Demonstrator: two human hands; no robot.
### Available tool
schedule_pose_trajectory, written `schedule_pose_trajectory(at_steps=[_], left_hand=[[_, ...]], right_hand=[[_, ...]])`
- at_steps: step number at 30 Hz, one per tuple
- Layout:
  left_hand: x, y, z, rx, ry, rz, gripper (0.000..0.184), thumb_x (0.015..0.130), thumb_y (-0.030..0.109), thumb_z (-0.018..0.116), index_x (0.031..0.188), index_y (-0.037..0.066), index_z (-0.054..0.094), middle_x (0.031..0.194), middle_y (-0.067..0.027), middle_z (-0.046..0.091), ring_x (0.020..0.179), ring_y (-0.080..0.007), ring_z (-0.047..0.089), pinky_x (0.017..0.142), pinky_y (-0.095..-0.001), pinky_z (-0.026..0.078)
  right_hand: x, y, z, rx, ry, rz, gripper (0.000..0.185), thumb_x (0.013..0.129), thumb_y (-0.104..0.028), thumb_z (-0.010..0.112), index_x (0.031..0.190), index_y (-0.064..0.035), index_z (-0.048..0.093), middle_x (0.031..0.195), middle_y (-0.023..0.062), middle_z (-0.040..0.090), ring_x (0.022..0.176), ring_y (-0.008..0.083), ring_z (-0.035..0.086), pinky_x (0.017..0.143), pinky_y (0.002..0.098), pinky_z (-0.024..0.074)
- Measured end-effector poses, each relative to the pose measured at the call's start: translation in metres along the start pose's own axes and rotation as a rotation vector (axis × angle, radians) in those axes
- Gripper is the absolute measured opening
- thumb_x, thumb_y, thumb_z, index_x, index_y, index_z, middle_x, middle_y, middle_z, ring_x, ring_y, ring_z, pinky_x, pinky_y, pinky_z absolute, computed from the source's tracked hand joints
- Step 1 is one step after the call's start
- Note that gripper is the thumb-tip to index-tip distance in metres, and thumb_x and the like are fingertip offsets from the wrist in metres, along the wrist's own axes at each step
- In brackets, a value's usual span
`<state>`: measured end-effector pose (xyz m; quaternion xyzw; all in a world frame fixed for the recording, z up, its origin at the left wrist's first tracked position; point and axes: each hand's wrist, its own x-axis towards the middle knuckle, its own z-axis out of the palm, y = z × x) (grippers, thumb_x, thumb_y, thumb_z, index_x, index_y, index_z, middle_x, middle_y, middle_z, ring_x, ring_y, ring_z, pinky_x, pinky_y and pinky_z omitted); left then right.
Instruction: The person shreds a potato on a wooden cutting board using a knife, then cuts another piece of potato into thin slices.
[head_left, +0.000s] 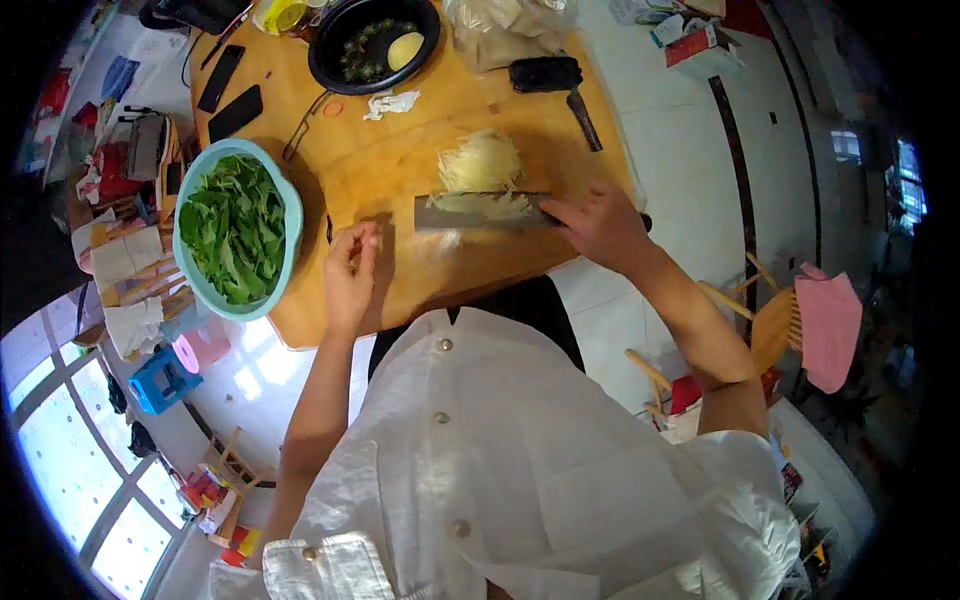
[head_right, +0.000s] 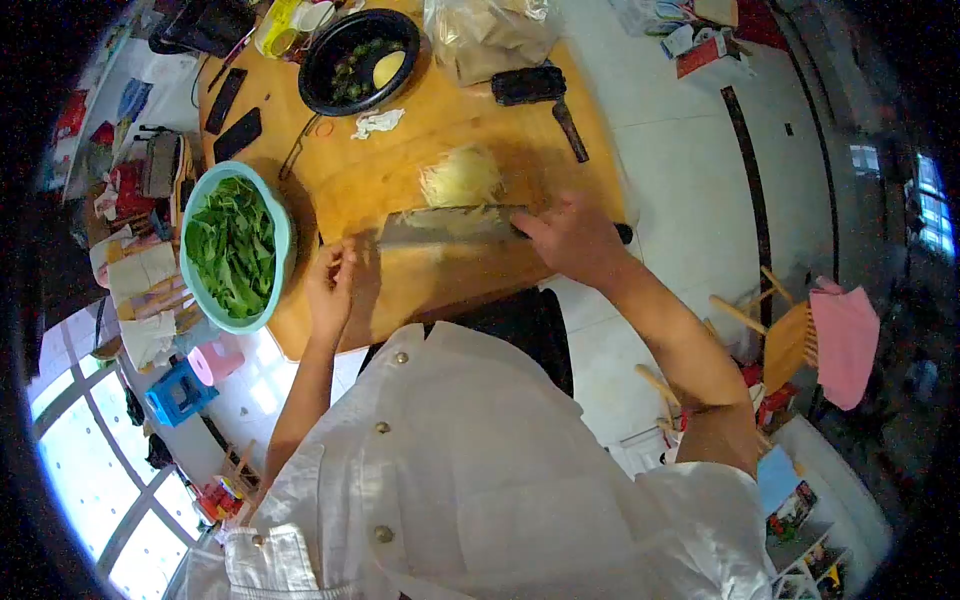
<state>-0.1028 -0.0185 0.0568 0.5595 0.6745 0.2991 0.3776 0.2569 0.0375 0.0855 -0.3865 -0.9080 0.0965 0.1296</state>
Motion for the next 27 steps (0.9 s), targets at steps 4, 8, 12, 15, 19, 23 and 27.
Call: schedule_pose_trajectory(at_steps=[4, 8, 12, 15, 19, 23, 27], left_hand=[[0.027, 0.052, 0.006, 0.245, -0.221, 0.393, 0.044, 0.09, 0.03, 0.056, 0.129, 0.01, 0.054, 0.141, -0.0171, 0.041, 0.129, -0.0369, 0.037, 0.106, -0.0463, 0.03], [0.02, 0.084, 0.029, 0.416, -0.564, 0.515, 0.056, 0.088, 0.042, 0.056, 0.137, 0.017, 0.046, 0.155, -0.0161, 0.015, 0.142, -0.0399, 0.007, 0.113, -0.0512, 0.011], [0.016, 0.091, 0.067, 0.551, -0.666, 0.561, 0.065, 0.083, 0.049, 0.06, 0.14, 0.022, 0.043, 0.157, -0.0162, 0.005, 0.143, -0.0414, 0.001, 0.111, -0.0593, 0.009], [0.017, 0.099, 0.095, 0.561, -0.601, 0.611, 0.068, 0.081, 0.055, 0.059, 0.139, 0.024, 0.043, 0.156, -0.0162, 0.007, 0.143, -0.0417, 0.003, 0.108, -0.0641, 0.011], [0.022, 0.103, 0.111, 0.607, -0.493, 0.519, 0.066, 0.082, 0.058, 0.057, 0.139, 0.027, 0.044, 0.157, -0.0148, 0.007, 0.143, -0.0412, 0.003, 0.108, -0.0649, 0.01], [0.037, 0.086, 0.104, 0.641, -0.489, 0.483, 0.065, 0.083, 0.062, 0.052, 0.141, 0.032, 0.042, 0.157, -0.0132, 0.004, 0.143, -0.0398, 0.0, 0.109, -0.0632, 0.003], [0.058, 0.062, 0.095, 0.677, -0.511, 0.506, 0.065, 0.084, 0.064, 0.049, 0.141, 0.034, 0.041, 0.158, -0.012, 0.002, 0.144, -0.0386, -0.001, 0.11, -0.0619, -0.001]], right_hand=[[-0.012, 0.005, 0.003, -0.124, 0.112, -0.07, 0.016, 0.068, -0.009, 0.065, 0.082, -0.0126, 0.06, 0.064, 0.0013, 0.056, 0.061, 0.0199, 0.055, 0.067, 0.0345, 0.041], [-0.021, 0.008, 0.021, -0.159, 0.265, -0.091, 0.012, 0.07, -0.01, 0.062, 0.079, -0.0144, 0.056, 0.063, -0.001, 0.052, 0.062, 0.0164, 0.054, 0.072, 0.0333, 0.0395], [-0.016, 0.009, 0.028, -0.215, 0.28, -0.111, 0.007, 0.075, -0.015, 0.06, 0.079, -0.0151, 0.055, 0.061, -0.0013, 0.05, 0.063, 0.0149, 0.055, 0.073, 0.0338, 0.0392], [-0.01, 0.003, 0.028, -0.232, 0.268, -0.055, 0.006, 0.075, -0.017, 0.059, 0.077, -0.0157, 0.053, 0.061, -0.0012, 0.05, 0.064, 0.0148, 0.055, 0.073, 0.0342, 0.0392], [-0.016, 0.002, 0.031, -0.232, 0.291, -0.032, 0.01, 0.072, -0.013, 0.06, 0.073, -0.0148, 0.051, 0.062, -0.0018, 0.048, 0.063, 0.0139, 0.053, 0.07, 0.033, 0.0372], [-0.029, 0.002, 0.025, -0.259, 0.269, 0.044, 0.008, 0.072, -0.015, 0.061, 0.074, -0.0161, 0.053, 0.061, -0.0017, 0.051, 0.064, 0.0138, 0.056, 0.073, 0.0339, 0.0382], [-0.041, 0.006, 0.018, -0.238, 0.27, 0.084, 0.01, 0.07, -0.012, 0.063, 0.075, -0.016, 0.055, 0.064, -0.0024, 0.055, 0.067, 0.0135, 0.058, 0.071, 0.0339, 0.0376]])
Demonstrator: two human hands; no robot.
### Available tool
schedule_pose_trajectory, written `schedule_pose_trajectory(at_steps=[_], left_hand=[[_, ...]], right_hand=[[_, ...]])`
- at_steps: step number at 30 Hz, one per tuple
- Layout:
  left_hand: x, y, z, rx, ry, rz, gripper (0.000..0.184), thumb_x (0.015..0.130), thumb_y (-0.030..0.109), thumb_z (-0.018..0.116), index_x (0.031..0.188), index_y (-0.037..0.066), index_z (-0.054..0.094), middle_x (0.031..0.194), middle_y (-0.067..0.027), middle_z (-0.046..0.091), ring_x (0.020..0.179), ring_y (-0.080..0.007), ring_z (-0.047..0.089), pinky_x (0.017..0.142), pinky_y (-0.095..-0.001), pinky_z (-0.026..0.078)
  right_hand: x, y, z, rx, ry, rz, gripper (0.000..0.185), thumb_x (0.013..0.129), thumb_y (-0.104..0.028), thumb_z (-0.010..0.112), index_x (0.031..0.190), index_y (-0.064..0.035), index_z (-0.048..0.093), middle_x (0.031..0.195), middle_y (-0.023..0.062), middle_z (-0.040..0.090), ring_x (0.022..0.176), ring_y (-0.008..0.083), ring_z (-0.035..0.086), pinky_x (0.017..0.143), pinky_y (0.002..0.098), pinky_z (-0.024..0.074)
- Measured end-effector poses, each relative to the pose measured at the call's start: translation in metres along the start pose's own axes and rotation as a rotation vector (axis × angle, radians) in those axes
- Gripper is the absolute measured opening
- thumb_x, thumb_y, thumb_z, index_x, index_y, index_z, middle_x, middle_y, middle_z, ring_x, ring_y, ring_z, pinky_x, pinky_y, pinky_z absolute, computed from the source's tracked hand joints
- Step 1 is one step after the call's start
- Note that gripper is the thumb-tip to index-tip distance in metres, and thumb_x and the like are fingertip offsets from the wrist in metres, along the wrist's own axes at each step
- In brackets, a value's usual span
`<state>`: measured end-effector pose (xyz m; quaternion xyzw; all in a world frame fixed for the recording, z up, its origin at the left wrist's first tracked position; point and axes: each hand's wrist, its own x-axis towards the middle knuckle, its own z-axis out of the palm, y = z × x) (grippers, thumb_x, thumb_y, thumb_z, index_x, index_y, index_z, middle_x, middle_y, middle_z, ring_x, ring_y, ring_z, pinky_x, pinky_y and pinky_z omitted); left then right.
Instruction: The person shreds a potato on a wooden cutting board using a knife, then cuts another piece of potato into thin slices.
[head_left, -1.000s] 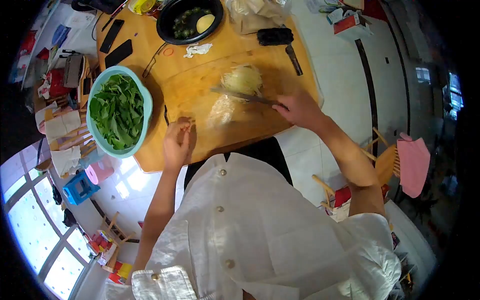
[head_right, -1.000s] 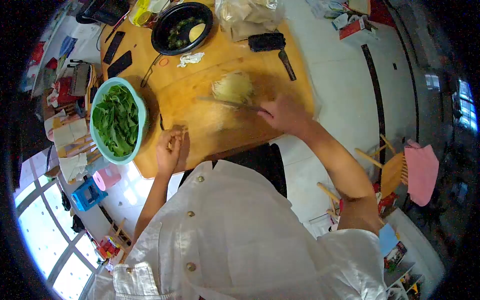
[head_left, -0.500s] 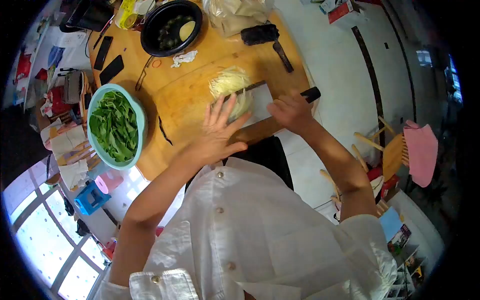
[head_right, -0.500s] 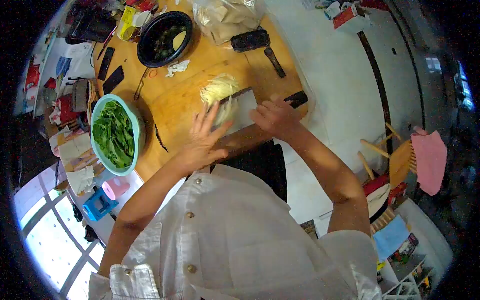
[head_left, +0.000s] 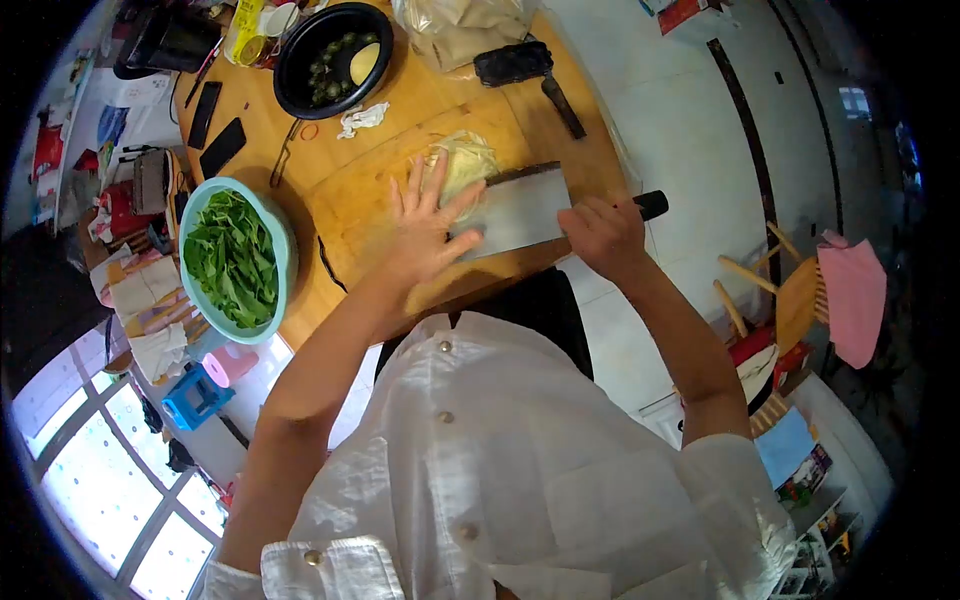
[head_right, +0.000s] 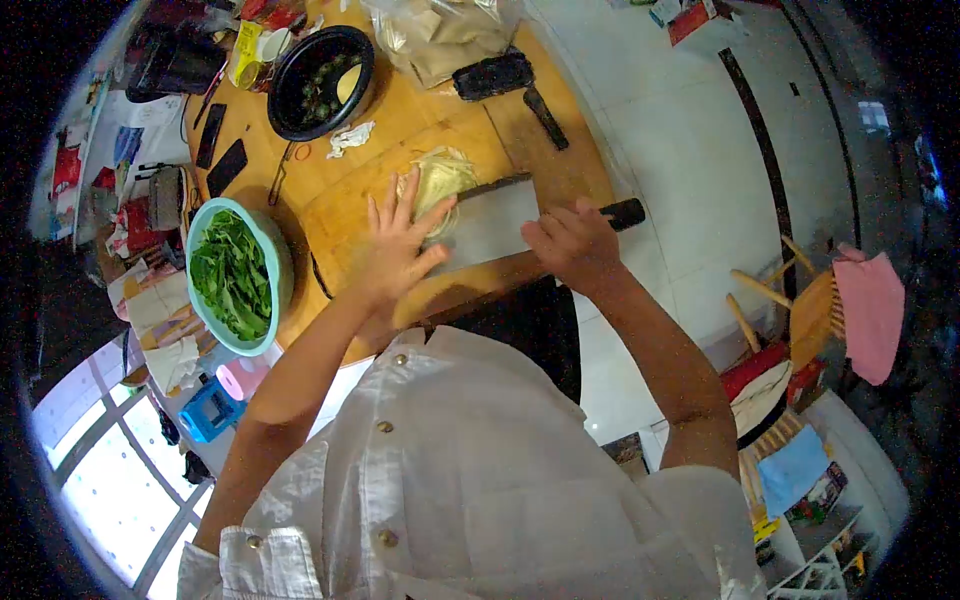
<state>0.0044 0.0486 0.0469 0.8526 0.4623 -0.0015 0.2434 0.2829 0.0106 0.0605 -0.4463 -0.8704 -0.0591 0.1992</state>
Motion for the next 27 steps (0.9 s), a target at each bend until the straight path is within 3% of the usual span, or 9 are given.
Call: schedule_pose_trajectory(at_steps=[5, 8, 10, 12, 14, 16, 23, 27], left_hand=[[0.01, -0.03, 0.002, 0.052, 0.022, 0.009, 0.068, 0.085, 0.066, 0.043, 0.143, 0.032, 0.038, 0.158, -0.0102, -0.001, 0.144, -0.0371, -0.002, 0.11, -0.0608, -0.001], [0.012, -0.029, -0.007, -0.016, 0.081, -0.016, 0.071, 0.084, 0.063, 0.048, 0.145, 0.029, 0.035, 0.158, -0.0103, 0.0, 0.144, -0.0374, -0.002, 0.111, -0.0607, 0.001], [0.009, -0.006, -0.023, 0.036, 0.028, 0.017, 0.073, 0.083, 0.061, 0.052, 0.145, 0.027, 0.035, 0.158, -0.0105, 0.001, 0.144, -0.0378, -0.001, 0.111, -0.0611, 0.002], [0.003, 0.024, -0.034, 0.09, -0.025, 0.044, 0.075, 0.082, 0.059, 0.056, 0.145, 0.025, 0.034, 0.158, -0.0107, 0.002, 0.144, -0.0381, 0.0, 0.111, -0.0614, 0.003], [-0.002, 0.052, -0.036, -0.022, -0.147, 0.159, 0.076, 0.079, 0.054, 0.062, 0.144, 0.025, 0.036, 0.158, -0.0112, 0.004, 0.143, -0.0391, 0.001, 0.111, -0.0625, 0.005], [-0.006, 0.052, -0.024, -0.027, -0.13, 0.197, 0.073, 0.08, 0.054, 0.062, 0.143, 0.027, 0.038, 0.157, -0.0118, 0.005, 0.143, -0.0404, 0.001, 0.11, -0.063, 0.005], [0.002, -0.019, -0.002, 0.006, -0.094, 0.046, 0.071, 0.085, 0.068, 0.041, 0.145, 0.032, 0.034, 0.158, -0.0107, 0.0, 0.143, -0.0406, -0.004, 0.11, -0.0617, 0.0], [0.013, -0.033, -0.011, -0.034, -0.016, -0.003, 0.072, 0.085, 0.069, 0.04, 0.146, 0.03, 0.034, 0.158, -0.0108, -0.001, 0.143, -0.0405, -0.005, 0.111, -0.0603, 0.0]], right_hand=[[-0.016, 0.004, -0.009, -0.018, 0.013, 0.054, 0.01, 0.071, -0.01, 0.063, 0.076, -0.0164, 0.056, 0.067, -0.0029, 0.057, 0.068, 0.0138, 0.058, 0.07, 0.0335, 0.0369], [-0.021, 0.005, -0.01, -0.023, -0.003, 0.093, 0.011, 0.073, -0.009, 0.062, 0.073, -0.0158, 0.054, 0.064, -0.0026, 0.055, 0.064, 0.0131, 0.056, 0.073, 0.0329, 0.0357], [-0.023, 0.006, -0.01, -0.028, 0.019, 0.108, 0.012, 0.073, -0.008, 0.062, 0.071, -0.0153, 0.053, 0.061, -0.0022, 0.053, 0.061, 0.0124, 0.055, 0.076, 0.0326, 0.0346], [-0.021, 0.007, -0.01, -0.032, -0.009, 0.077, 0.009, 0.073, -0.012, 0.063, 0.077, -0.0158, 0.056, 0.069, -0.0029, 0.059, 0.067, 0.0129, 0.058, 0.067, 0.0316, 0.0364], [-0.018, 0.005, -0.01, -0.023, -0.01, 0.069, 0.008, 0.074, -0.013, 0.063, 0.077, -0.0153, 0.056, 0.069, -0.0024, 0.059, 0.066, 0.0134, 0.058, 0.067, 0.0321, 0.0365], [-0.014, 0.003, -0.01, -0.018, -0.013, 0.061, 0.008, 0.074, -0.013, 0.064, 0.077, -0.0148, 0.056, 0.068, -0.002, 0.06, 0.066, 0.0139, 0.058, 0.066, 0.0326, 0.0367], [-0.019, 0.005, -0.011, -0.037, 0.079, 0.043, 0.008, 0.074, -0.013, 0.064, 0.074, -0.0136, 0.056, 0.068, -0.0006, 0.06, 0.066, 0.0142, 0.058, 0.067, 0.0333, 0.0379], [-0.024, 0.002, -0.018, -0.005, 0.011, 0.056, 0.009, 0.074, -0.013, 0.063, 0.073, -0.0134, 0.054, 0.066, -0.0009, 0.056, 0.065, 0.015, 0.056, 0.065, 0.0338, 0.0381]])
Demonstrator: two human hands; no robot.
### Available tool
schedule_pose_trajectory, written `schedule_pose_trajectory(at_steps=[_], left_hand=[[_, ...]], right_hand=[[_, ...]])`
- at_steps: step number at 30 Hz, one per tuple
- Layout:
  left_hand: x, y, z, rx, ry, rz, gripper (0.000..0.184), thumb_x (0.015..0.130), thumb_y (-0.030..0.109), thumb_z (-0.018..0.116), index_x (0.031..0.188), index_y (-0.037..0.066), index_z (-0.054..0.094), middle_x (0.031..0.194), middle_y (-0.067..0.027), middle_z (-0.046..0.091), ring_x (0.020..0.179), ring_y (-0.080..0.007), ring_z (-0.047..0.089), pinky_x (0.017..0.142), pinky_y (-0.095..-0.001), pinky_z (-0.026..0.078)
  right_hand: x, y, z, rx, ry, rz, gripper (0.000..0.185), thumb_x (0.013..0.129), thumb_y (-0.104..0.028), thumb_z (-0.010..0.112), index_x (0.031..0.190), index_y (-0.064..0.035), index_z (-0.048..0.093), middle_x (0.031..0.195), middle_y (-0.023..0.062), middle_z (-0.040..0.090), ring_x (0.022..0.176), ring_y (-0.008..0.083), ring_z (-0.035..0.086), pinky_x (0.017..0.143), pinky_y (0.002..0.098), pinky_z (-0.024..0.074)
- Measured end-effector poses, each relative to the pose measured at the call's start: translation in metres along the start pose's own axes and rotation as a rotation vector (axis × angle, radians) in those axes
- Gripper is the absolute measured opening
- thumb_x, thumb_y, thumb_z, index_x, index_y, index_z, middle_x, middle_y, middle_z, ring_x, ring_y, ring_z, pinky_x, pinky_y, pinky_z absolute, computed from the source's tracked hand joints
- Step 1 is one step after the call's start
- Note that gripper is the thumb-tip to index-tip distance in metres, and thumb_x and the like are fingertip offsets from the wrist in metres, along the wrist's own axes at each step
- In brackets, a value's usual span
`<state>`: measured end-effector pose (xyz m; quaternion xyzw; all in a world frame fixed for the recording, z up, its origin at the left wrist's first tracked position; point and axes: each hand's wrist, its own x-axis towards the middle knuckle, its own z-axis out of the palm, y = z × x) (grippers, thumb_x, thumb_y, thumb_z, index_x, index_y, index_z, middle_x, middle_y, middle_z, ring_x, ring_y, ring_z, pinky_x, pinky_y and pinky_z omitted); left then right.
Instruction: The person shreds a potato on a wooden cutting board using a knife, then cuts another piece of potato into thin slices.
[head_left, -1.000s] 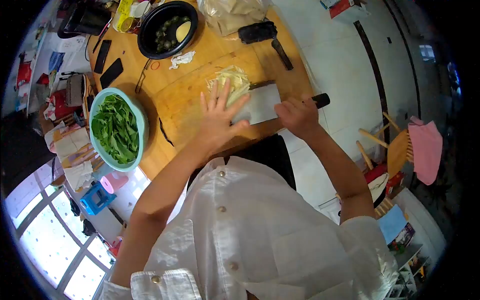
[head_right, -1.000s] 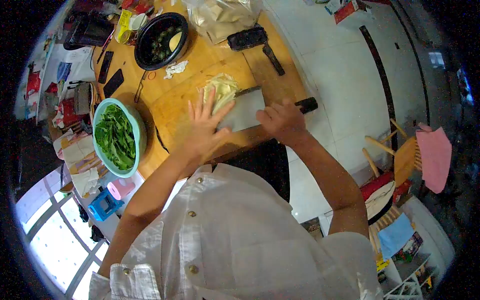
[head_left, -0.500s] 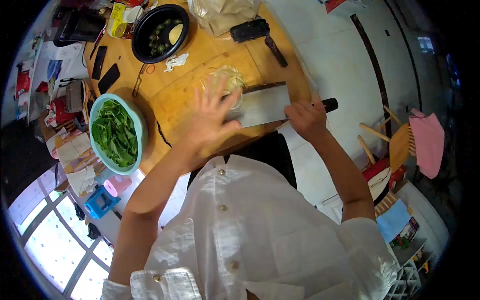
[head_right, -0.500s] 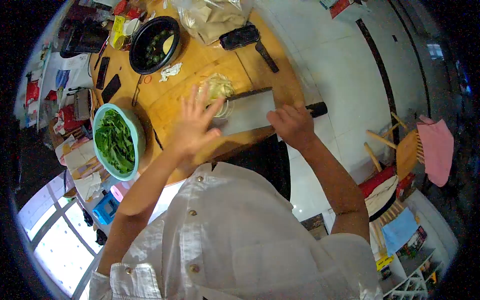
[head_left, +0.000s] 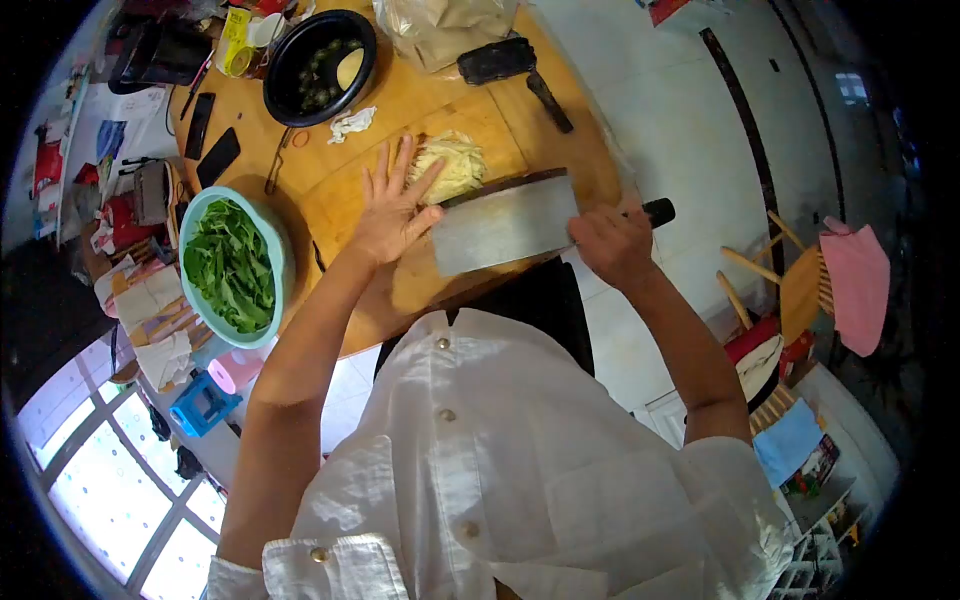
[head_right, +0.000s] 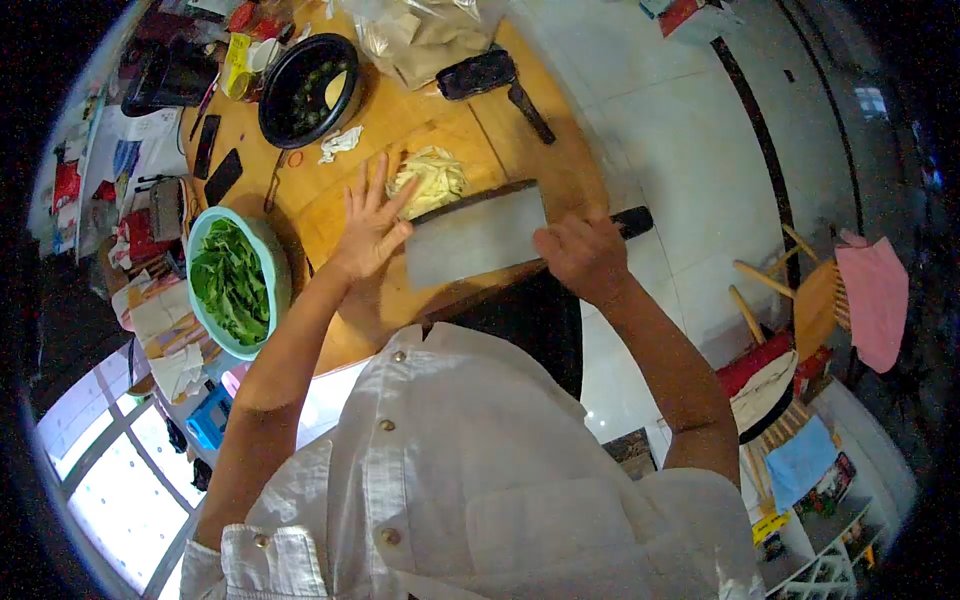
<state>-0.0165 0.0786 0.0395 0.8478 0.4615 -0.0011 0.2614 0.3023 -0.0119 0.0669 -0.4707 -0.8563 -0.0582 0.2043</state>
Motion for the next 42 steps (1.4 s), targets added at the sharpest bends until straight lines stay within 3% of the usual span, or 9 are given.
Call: schedule_pose_trajectory(at_steps=[7, 9, 13, 16, 18, 24, 27, 33, 42], left_hand=[[0.004, 0.064, -0.015, 0.111, -0.067, 0.244, 0.075, 0.084, 0.074, 0.031, 0.145, 0.031, 0.034, 0.157, -0.014, 0.001, 0.142, -0.0422, -0.004, 0.11, -0.0637, 0.0], [0.002, 0.069, -0.013, 0.009, -0.14, 0.296, 0.071, 0.081, 0.06, 0.054, 0.144, 0.033, 0.036, 0.158, -0.0088, 0.003, 0.144, -0.0379, -0.003, 0.112, -0.0601, 0.001], [0.003, 0.028, 0.002, 0.063, -0.05, 0.102, 0.065, 0.084, 0.06, 0.05, 0.142, 0.03, 0.042, 0.158, -0.0082, 0.002, 0.144, -0.0382, 0.001, 0.112, -0.0593, 0.003], [-0.001, 0.001, -0.004, 0.026, 0.144, 0.09, 0.055, 0.088, 0.044, 0.055, 0.138, 0.023, 0.047, 0.155, -0.0112, 0.018, 0.141, -0.0385, 0.015, 0.113, -0.0528, 0.013], [-0.007, -0.016, -0.005, -0.099, 0.272, 0.078, 0.051, 0.09, 0.036, 0.058, 0.137, 0.021, 0.049, 0.153, -0.0116, 0.024, 0.139, -0.0373, 0.021, 0.112, -0.05, 0.017], [-0.035, -0.017, -0.001, -0.386, 0.478, -0.31, 0.049, 0.08, 0.007, 0.069, 0.127, 0.01, 0.054, 0.141, -0.0069, 0.044, 0.125, -0.0251, 0.046, 0.101, -0.0421, 0.039], [-0.055, -0.025, 0.019, -0.642, 0.507, -0.502, 0.041, 0.076, 0.0, 0.069, 0.116, 0.006, 0.061, 0.129, -0.0123, 0.051, 0.121, -0.0289, 0.047, 0.101, -0.0355, 0.039], [-0.097, -0.043, 0.058, -0.603, 0.502, -0.478, 0.039, 0.077, -0.001, 0.066, 0.115, 0.005, 0.061, 0.13, -0.0126, 0.048, 0.122, -0.0266, 0.047, 0.101, -0.0352, 0.04], [-0.113, -0.023, 0.049, -0.614, 0.516, -0.56, 0.039, 0.078, -0.001, 0.066, 0.116, 0.007, 0.062, 0.134, -0.01, 0.046, 0.123, -0.0255, 0.046, 0.098, -0.033, 0.041]], right_hand=[[0.012, -0.017, 0.016, 0.041, 0.018, -0.152, 0.009, 0.074, -0.016, 0.061, 0.074, -0.0144, 0.052, 0.063, -0.0013, 0.046, 0.063, 0.0145, 0.052, 0.062, 0.033, 0.037], [0.017, -0.025, 0.019, 0.112, 0.044, -0.158, 0.01, 0.075, -0.016, 0.06, 0.073, -0.0151, 0.051, 0.062, -0.001, 0.045, 0.063, 0.0146, 0.052, 0.062, 0.0326, 0.0367], [0.019, -0.028, 0.019, 0.09, 0.058, -0.18, 0.008, 0.076, -0.015, 0.059, 0.073, -0.0155, 0.051, 0.063, -0.0008, 0.045, 0.064, 0.0151, 0.053, 0.063, 0.0326, 0.0369], [0.009, -0.024, 0.014, 0.083, -0.012, -0.149, 0.01, 0.073, -0.013, 0.062, 0.073, -0.016, 0.053, 0.062, 0.0001, 0.046, 0.066, 0.0151, 0.054, 0.066, 0.0311, 0.0376], [0.002, -0.023, 0.006, 0.242, -0.07, 0.103, 0.012, 0.066, -0.011, 0.07, 0.073, -0.0106, 0.061, 0.067, 0.0011, 0.063, 0.058, 0.0145, 0.056, 0.061, 0.0337, 0.0366], [-0.01, -0.035, -0.007, 0.529, -0.226, 0.711, 0.016, 0.075, -0.018, 0.073, 0.085, -0.0058, 0.069, 0.062, 0.0089, 0.064, 0.054, 0.0258, 0.059, 0.063, 0.0343, 0.0456], [0.004, -0.035, -0.022, 0.608, -0.521, 0.73, 0.021, 0.08, -0.025, 0.067, 0.09, -0.0066, 0.07, 0.073, 0.0127, 0.067, 0.076, 0.0305, 0.065, 0.067, 0.0432, 0.0505], [0.013, -0.026, 0.012, 0.667, -0.771, 0.554, 0.027, 0.081, -0.03, 0.066, 0.091, -0.0058, 0.071, 0.079, 0.0174, 0.067, 0.077, 0.0336, 0.064, 0.072, 0.0421, 0.0496], [0.073, 0.053, 0.037, 0.514, -0.787, 0.326, 0.03, 0.078, -0.032, 0.067, 0.089, -0.0042, 0.069, 0.083, 0.017, 0.066, 0.078, 0.035, 0.063, 0.07, 0.0425, 0.0489]])
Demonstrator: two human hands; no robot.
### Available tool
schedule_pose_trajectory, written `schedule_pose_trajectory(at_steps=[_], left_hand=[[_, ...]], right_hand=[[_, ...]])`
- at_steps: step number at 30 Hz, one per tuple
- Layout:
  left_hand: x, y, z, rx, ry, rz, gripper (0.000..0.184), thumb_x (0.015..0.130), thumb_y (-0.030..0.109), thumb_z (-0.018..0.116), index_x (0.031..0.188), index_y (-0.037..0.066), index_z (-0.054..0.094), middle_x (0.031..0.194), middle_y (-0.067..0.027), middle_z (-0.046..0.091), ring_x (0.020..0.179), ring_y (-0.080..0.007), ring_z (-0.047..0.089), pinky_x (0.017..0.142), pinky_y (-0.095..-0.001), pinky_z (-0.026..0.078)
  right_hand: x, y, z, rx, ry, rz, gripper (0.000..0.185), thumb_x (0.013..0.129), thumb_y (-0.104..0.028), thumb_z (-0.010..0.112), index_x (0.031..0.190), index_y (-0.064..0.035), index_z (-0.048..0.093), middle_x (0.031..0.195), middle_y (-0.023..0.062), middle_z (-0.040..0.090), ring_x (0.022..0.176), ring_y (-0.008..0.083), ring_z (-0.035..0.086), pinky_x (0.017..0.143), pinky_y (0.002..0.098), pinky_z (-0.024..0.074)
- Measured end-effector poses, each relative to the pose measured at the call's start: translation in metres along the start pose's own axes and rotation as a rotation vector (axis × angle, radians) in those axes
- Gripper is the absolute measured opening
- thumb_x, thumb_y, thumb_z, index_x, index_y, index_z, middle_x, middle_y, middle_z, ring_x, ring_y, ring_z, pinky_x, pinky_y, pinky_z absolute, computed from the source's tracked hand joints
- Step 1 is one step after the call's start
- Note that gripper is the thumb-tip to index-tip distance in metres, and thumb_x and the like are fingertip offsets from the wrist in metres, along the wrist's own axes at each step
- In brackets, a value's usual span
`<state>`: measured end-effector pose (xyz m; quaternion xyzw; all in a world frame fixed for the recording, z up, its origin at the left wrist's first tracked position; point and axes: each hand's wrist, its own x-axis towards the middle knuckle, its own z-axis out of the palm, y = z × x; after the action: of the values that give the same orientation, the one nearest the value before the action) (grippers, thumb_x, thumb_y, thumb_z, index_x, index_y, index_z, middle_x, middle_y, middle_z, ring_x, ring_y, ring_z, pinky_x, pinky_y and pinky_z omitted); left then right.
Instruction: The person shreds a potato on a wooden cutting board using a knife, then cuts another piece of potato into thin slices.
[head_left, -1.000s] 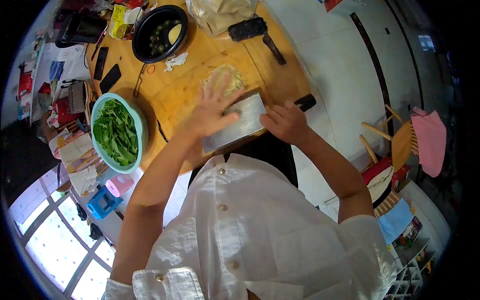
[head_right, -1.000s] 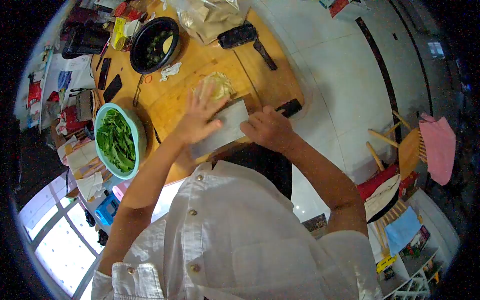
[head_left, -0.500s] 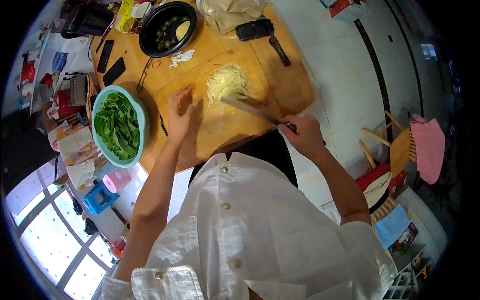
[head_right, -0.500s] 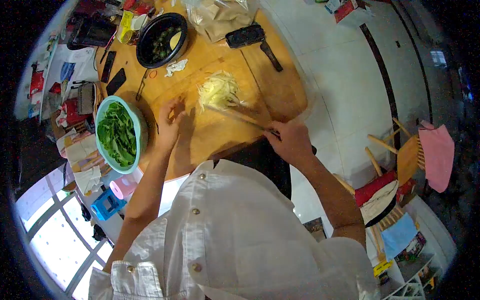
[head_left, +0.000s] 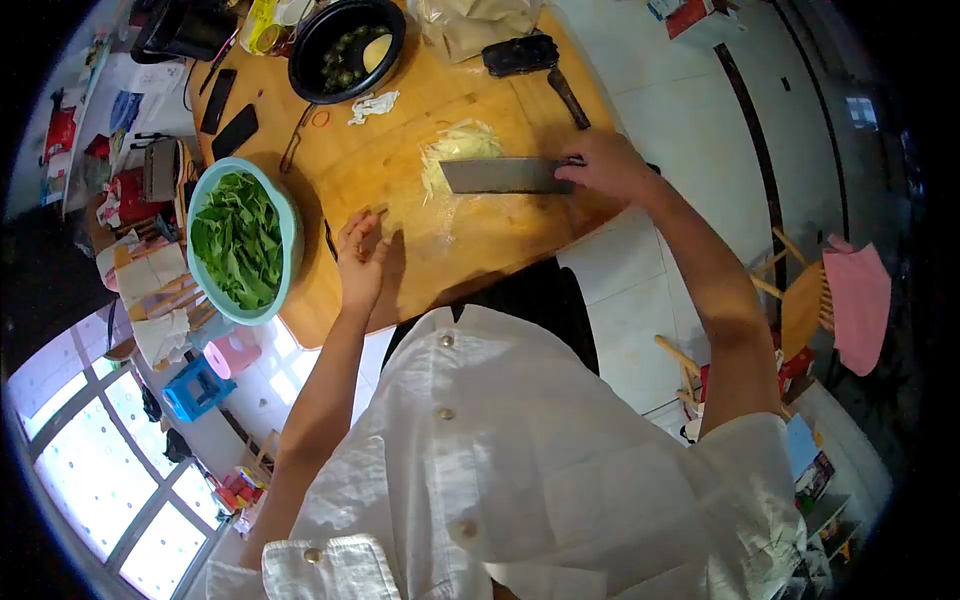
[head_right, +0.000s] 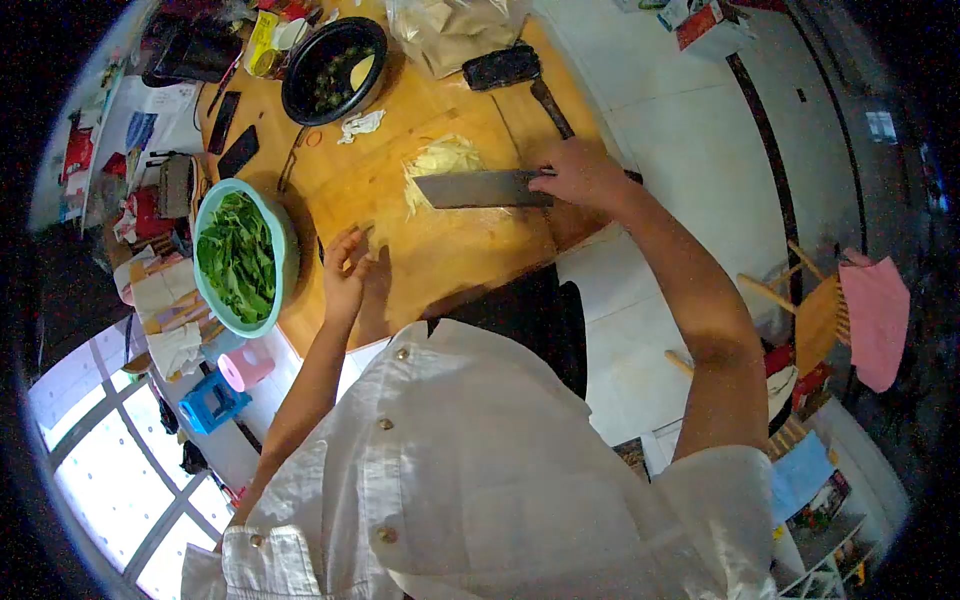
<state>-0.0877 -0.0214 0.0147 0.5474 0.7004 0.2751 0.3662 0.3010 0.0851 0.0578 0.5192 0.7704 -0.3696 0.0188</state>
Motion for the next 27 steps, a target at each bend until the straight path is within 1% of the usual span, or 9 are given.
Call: schedule_pose_trajectory(at_steps=[2, 6, 8, 12, 14, 18, 22, 25, 27], left_hand=[[-0.003, 0.004, -0.003, 0.025, 0.006, -0.003, 0.04, 0.078, -0.001, 0.066, 0.117, 0.008, 0.061, 0.134, -0.0093, 0.046, 0.123, -0.0255, 0.046, 0.097, -0.0328, 0.041], [-0.01, 0.0, -0.008, -0.028, 0.016, -0.069, 0.038, 0.079, 0.002, 0.067, 0.116, 0.008, 0.061, 0.134, -0.0099, 0.046, 0.122, -0.0255, 0.047, 0.096, -0.0333, 0.042], [-0.013, -0.01, -0.009, -0.024, 0.027, -0.03, 0.037, 0.08, 0.004, 0.068, 0.116, 0.008, 0.061, 0.135, -0.0106, 0.045, 0.12, -0.0253, 0.048, 0.095, -0.0337, 0.044], [-0.016, -0.022, -0.005, 0.032, 0.056, 0.04, 0.037, 0.08, 0.005, 0.068, 0.116, 0.007, 0.061, 0.133, -0.0111, 0.046, 0.12, -0.0254, 0.048, 0.094, -0.0339, 0.045], [-0.017, -0.008, -0.005, 0.026, 0.038, -0.039, 0.038, 0.08, 0.005, 0.068, 0.117, 0.007, 0.06, 0.131, -0.011, 0.045, 0.12, -0.0255, 0.048, 0.093, -0.0339, 0.046], [-0.013, -0.014, -0.002, -0.013, 0.064, -0.074, 0.038, 0.081, 0.005, 0.067, 0.118, 0.007, 0.06, 0.131, -0.0107, 0.044, 0.12, -0.0254, 0.048, 0.092, -0.0338, 0.046], [-0.012, -0.006, -0.004, -0.024, 0.064, -0.052, 0.037, 0.082, 0.004, 0.066, 0.118, 0.007, 0.06, 0.133, -0.0107, 0.043, 0.12, -0.0256, 0.047, 0.092, -0.0336, 0.047], [-0.014, -0.008, -0.005, -0.028, 0.057, -0.069, 0.036, 0.083, 0.003, 0.065, 0.118, 0.007, 0.059, 0.133, -0.011, 0.042, 0.12, -0.0263, 0.047, 0.095, -0.0336, 0.046], [-0.014, -0.014, -0.003, -0.03, 0.061, -0.062, 0.036, 0.083, 0.003, 0.064, 0.118, 0.007, 0.06, 0.133, -0.0111, 0.042, 0.12, -0.0266, 0.048, 0.095, -0.0335, 0.046]], right_hand=[[-0.002, -0.008, -0.008, -0.024, 0.106, -0.026, 0.026, 0.077, -0.028, 0.069, 0.085, -0.0039, 0.067, 0.071, 0.0135, 0.062, 0.069, 0.0328, 0.06, 0.063, 0.0386, 0.0459], [-0.024, -0.028, -0.001, -0.017, 0.163, -0.02, 0.026, 0.078, -0.028, 0.069, 0.089, -0.0042, 0.068, 0.072, 0.0142, 0.063, 0.069, 0.0309, 0.062, 0.062, 0.0384, 0.0462], [-0.037, -0.042, 0.025, 0.226, 0.313, 0.05, 0.024, 0.08, -0.024, 0.067, 0.091, -0.0032, 0.068, 0.071, 0.0148, 0.063, 0.063, 0.0271, 0.061, 0.059, 0.0376, 0.0457], [-0.026, -0.077, 0.097, 0.409, 0.256, -0.018, 0.02, 0.084, -0.018, 0.061, 0.093, -0.0012, 0.066, 0.065, 0.0152, 0.059, 0.057, 0.0191, 0.055, 0.057, 0.0357, 0.0433], [-0.013, -0.095, 0.126, 0.608, 0.158, 0.06, 0.019, 0.084, -0.017, 0.059, 0.092, 0.0003, 0.064, 0.064, 0.0154, 0.056, 0.056, 0.0175, 0.052, 0.056, 0.0354, 0.0415], [-0.002, -0.12, 0.136, 0.77, 0.167, 0.1, 0.019, 0.084, -0.017, 0.057, 0.086, -0.0001, 0.064, 0.066, 0.0195, 0.058, 0.059, 0.0279, 0.058, 0.06, 0.0404, 0.0442], [-0.011, -0.095, 0.133, 0.656, 0.165, 0.158, 0.021, 0.084, -0.017, 0.057, 0.093, -0.0004, 0.066, 0.071, 0.0204, 0.062, 0.064, 0.0309, 0.061, 0.062, 0.0406, 0.0461], [-0.017, -0.076, 0.132, 0.592, 0.357, 0.139, 0.022, 0.083, -0.016, 0.058, 0.096, -0.0003, 0.067, 0.077, 0.0202, 0.065, 0.068, 0.0337, 0.063, 0.063, 0.0408, 0.0475], [-0.027, -0.075, 0.116, 0.555, 0.44, 0.185, 0.023, 0.084, -0.014, 0.06, 0.101, 0.0008, 0.065, 0.072, 0.0176, 0.063, 0.062, 0.0236, 0.059, 0.061, 0.0351, 0.0454]])
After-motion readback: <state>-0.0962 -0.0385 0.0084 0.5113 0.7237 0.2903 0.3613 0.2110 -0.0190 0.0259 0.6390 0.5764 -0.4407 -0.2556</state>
